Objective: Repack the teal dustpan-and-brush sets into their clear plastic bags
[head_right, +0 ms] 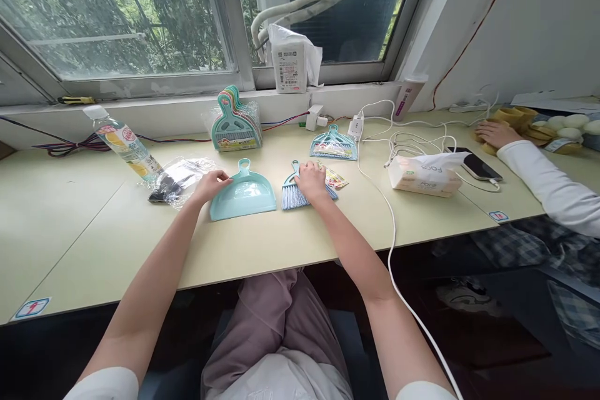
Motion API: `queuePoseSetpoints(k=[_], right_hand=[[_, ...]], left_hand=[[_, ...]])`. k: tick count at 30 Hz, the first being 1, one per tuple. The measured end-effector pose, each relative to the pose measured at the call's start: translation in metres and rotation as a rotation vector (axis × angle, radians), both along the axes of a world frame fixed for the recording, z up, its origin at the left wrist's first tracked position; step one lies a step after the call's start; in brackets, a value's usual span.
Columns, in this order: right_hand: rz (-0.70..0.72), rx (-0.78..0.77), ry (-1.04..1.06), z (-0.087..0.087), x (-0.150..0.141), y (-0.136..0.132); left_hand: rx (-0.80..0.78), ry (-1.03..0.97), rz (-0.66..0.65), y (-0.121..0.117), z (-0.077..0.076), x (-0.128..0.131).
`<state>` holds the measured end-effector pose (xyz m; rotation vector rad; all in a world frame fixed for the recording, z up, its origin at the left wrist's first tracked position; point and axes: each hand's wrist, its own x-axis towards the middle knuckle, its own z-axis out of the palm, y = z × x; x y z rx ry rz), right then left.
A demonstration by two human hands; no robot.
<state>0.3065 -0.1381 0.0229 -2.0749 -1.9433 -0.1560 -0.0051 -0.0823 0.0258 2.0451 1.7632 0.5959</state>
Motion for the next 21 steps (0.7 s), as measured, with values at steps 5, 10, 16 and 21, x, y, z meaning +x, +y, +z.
queuePoseSetpoints(k=[5,10,16,21], right_hand=[[-0.051,-0.031,0.015,0.001,0.005,0.001],[0.004,-0.014,0.081,0.002,-0.002,0.000],[0.135,-0.135,0.305,0.005,0.003,-0.001],[0.093,-0.066,0.315,0.006,0.007,-0.002]], left_hand=[[0.006,0.088,0.071,-0.006,0.007,0.005],[0.002,0.125,0.092,-0.010,0.011,0.008],[0.037,0.104,0.082,-0.009,0.009,0.009],[0.059,0.098,0.072,-0.011,0.010,0.011]])
